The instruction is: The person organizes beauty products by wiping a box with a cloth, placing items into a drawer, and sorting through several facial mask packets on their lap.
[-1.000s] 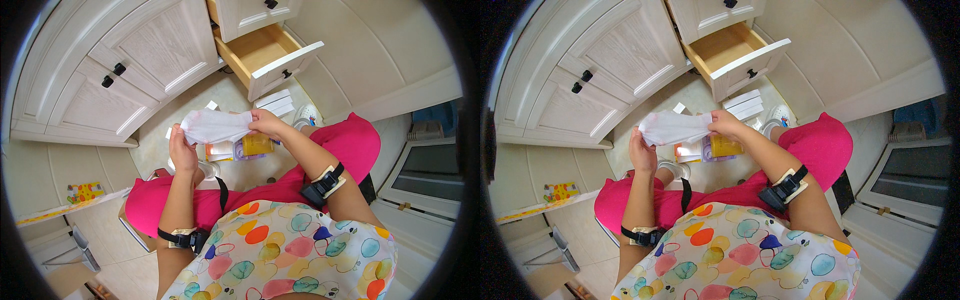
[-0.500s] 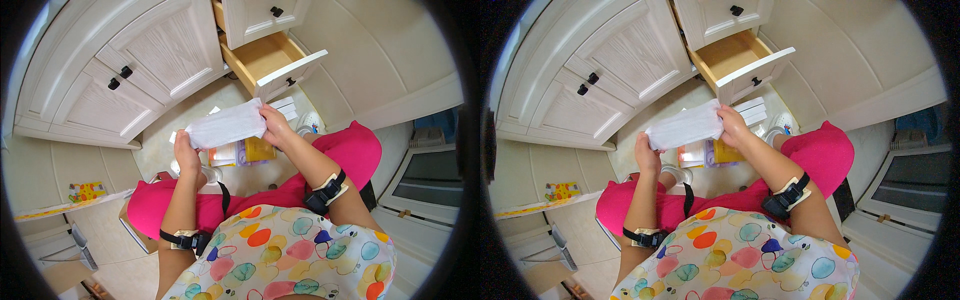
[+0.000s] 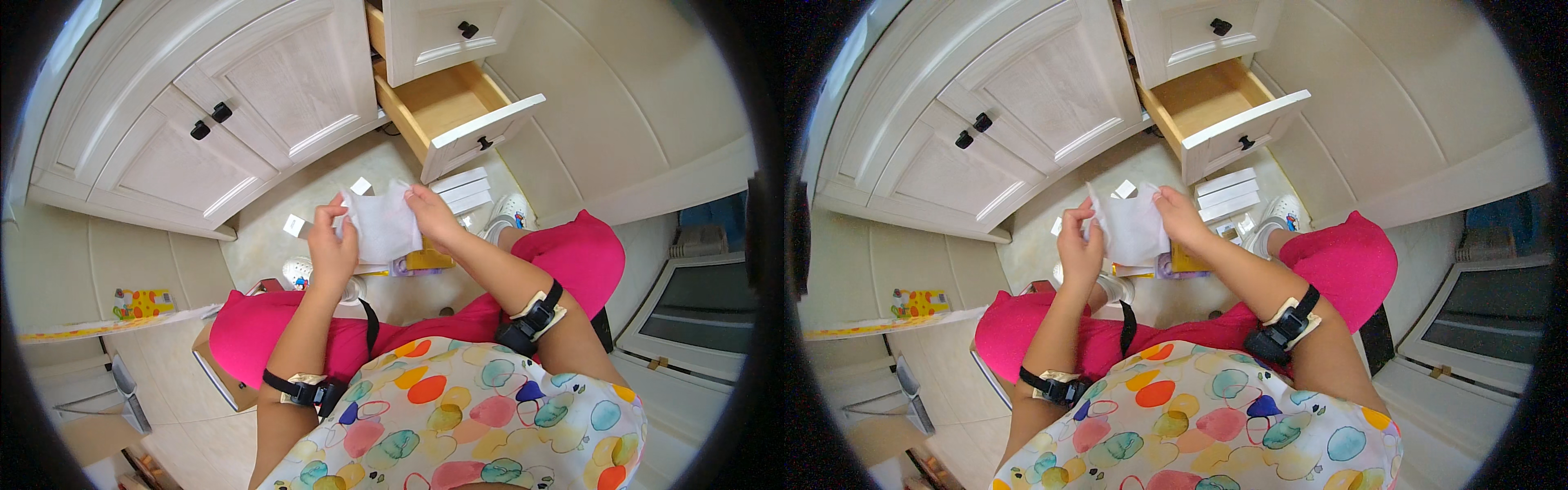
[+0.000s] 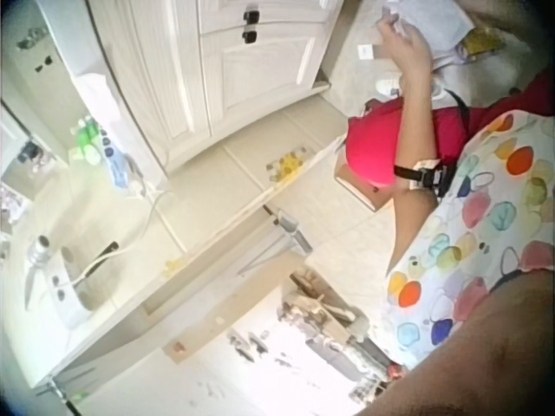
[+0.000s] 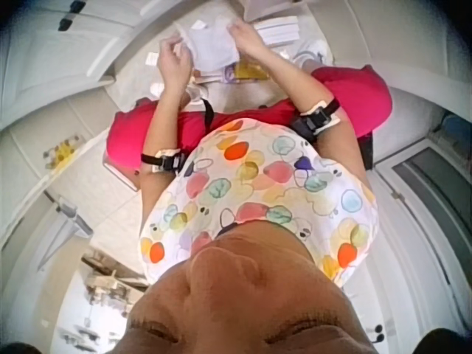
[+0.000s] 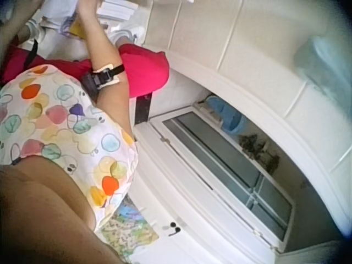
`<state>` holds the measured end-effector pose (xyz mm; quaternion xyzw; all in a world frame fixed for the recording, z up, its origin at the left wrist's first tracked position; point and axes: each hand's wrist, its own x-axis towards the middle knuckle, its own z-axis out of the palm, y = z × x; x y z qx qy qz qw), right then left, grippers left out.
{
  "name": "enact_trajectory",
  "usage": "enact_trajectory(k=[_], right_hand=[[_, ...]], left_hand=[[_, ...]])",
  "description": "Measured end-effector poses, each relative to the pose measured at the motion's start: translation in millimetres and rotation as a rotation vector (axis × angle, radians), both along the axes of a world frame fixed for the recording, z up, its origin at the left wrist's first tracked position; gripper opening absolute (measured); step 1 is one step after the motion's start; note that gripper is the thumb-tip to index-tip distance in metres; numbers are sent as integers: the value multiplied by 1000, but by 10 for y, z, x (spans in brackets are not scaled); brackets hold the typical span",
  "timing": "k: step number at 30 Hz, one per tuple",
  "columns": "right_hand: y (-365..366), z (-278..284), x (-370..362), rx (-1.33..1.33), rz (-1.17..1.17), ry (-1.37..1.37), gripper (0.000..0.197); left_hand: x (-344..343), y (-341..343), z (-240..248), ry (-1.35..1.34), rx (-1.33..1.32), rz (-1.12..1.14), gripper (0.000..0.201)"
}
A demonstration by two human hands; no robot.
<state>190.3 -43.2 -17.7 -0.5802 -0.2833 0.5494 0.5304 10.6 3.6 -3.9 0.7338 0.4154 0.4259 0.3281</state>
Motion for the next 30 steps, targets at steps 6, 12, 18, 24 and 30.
enact_trajectory(k=[6, 12, 18, 24, 30], right_hand=[[-1, 204, -238, -244, 75, 357, 23], [81, 43, -211, -196, 46, 539, 23], [103, -20, -144, -95, 68, 485, 23], [55, 132, -143, 19, 178, 463, 26], [8, 166, -32, 88, 299, 208, 28]], left_hand=[[112, -201, 191, 370, 109, -194, 33], [118, -257, 328, 450, 218, -425, 44], [-7, -253, 340, 197, 18, -392, 30], [-1, 33, 59, -393, -881, 45, 42], [-63, -12, -27, -614, -1112, -161, 26]])
